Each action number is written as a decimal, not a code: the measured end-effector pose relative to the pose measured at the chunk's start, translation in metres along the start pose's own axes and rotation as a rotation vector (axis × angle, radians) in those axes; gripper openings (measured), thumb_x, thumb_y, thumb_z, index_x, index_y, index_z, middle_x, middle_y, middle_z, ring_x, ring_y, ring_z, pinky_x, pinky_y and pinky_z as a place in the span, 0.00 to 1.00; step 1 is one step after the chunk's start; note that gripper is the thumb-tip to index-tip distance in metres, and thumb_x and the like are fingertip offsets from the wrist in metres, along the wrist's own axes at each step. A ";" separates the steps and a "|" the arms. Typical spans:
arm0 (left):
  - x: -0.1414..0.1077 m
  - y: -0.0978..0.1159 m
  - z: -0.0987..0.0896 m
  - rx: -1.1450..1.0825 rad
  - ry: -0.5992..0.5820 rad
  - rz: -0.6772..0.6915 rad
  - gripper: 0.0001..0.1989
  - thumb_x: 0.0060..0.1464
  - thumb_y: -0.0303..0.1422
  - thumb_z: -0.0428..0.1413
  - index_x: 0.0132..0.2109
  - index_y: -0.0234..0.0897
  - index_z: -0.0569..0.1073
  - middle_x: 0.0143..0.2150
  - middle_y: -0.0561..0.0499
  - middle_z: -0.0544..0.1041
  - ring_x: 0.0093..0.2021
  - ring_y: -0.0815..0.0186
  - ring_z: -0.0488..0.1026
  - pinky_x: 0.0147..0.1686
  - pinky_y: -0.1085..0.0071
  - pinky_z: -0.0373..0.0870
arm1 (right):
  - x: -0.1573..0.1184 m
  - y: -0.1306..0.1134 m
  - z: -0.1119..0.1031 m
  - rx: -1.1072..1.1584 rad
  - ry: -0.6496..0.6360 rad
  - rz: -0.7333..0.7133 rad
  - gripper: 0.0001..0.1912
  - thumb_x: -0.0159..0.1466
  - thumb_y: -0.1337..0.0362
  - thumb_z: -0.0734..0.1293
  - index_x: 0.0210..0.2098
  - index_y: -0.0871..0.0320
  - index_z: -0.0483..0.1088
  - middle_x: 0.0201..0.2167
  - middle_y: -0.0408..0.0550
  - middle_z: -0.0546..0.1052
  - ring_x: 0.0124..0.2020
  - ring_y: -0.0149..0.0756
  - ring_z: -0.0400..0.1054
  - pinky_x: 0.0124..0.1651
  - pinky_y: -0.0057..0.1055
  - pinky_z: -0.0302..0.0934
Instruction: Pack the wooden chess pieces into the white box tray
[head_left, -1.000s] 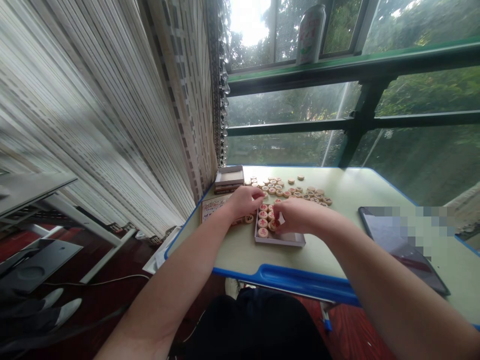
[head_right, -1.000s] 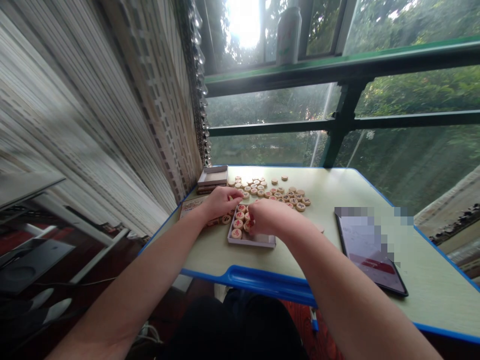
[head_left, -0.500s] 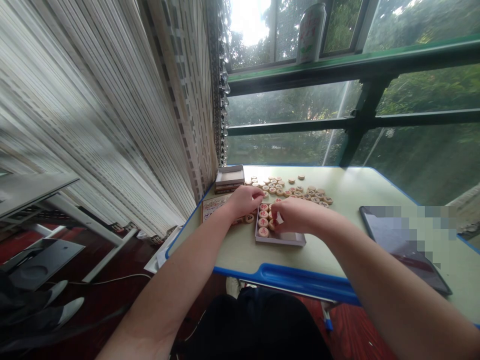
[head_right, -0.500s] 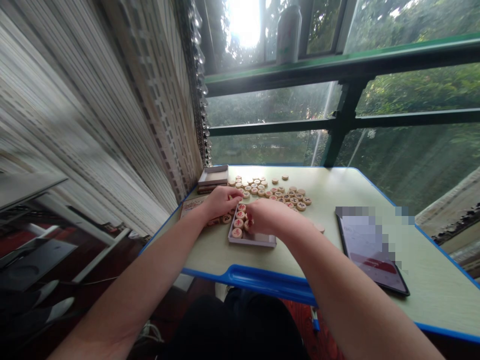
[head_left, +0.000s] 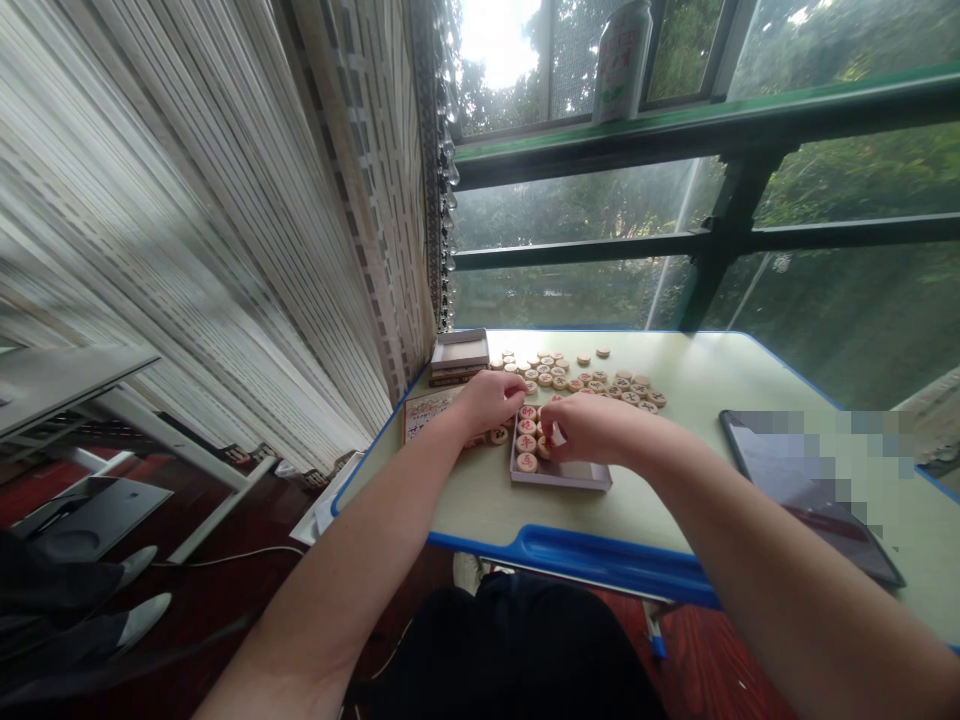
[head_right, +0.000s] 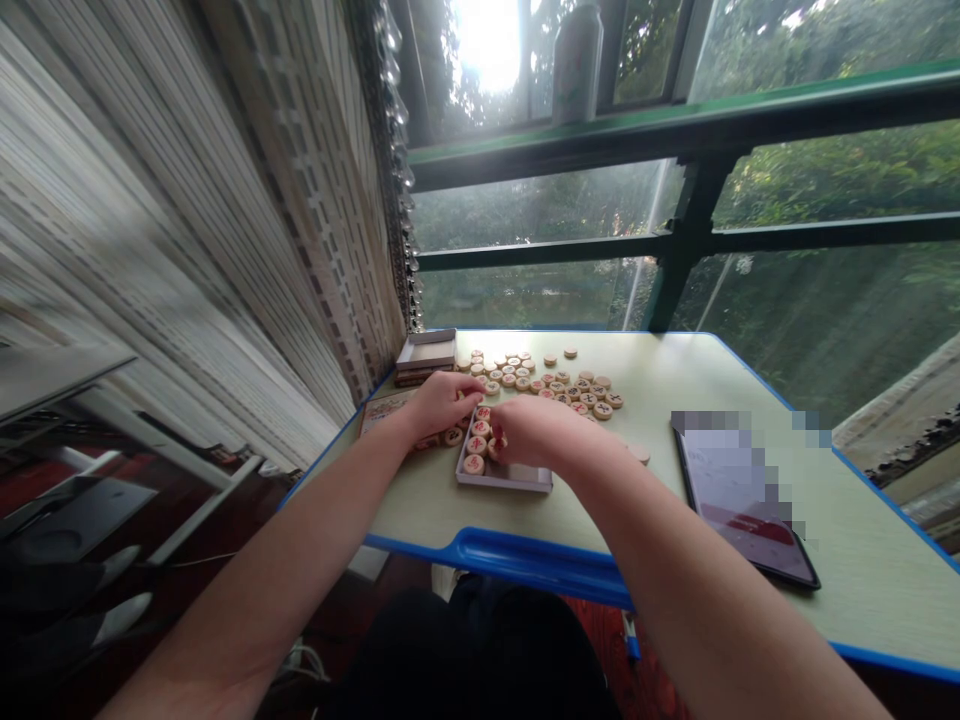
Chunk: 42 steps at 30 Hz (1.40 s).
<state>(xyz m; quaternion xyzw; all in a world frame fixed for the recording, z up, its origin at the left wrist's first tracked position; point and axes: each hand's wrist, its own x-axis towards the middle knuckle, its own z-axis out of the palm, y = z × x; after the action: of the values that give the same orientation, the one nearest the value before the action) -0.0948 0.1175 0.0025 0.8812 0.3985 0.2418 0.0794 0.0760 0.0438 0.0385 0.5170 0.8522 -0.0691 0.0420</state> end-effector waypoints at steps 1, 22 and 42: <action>0.000 -0.001 0.000 0.003 0.001 0.003 0.13 0.51 0.32 0.51 0.39 0.36 0.78 0.34 0.50 0.80 0.33 0.66 0.74 0.35 0.74 0.68 | 0.000 0.000 0.000 0.000 0.003 -0.003 0.14 0.52 0.59 0.65 0.37 0.55 0.73 0.31 0.49 0.76 0.30 0.40 0.69 0.25 0.30 0.55; 0.005 -0.020 -0.004 0.033 -0.056 -0.190 0.19 0.47 0.20 0.48 0.42 0.35 0.78 0.42 0.48 0.79 0.43 0.64 0.75 0.46 0.71 0.70 | 0.005 0.023 -0.004 0.119 0.108 0.141 0.14 0.57 0.59 0.62 0.40 0.54 0.71 0.36 0.50 0.76 0.35 0.40 0.69 0.29 0.30 0.58; 0.015 -0.023 0.010 0.140 -0.134 -0.185 0.19 0.59 0.33 0.44 0.56 0.40 0.67 0.58 0.44 0.68 0.57 0.58 0.66 0.55 0.62 0.62 | 0.037 0.075 0.039 0.107 0.190 0.542 0.29 0.65 0.50 0.47 0.57 0.56 0.62 0.55 0.61 0.66 0.54 0.52 0.60 0.52 0.46 0.53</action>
<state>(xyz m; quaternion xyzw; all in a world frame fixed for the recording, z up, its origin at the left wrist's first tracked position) -0.0968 0.1448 -0.0088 0.8582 0.4877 0.1455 0.0661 0.1254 0.1041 -0.0105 0.7313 0.6783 -0.0515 -0.0484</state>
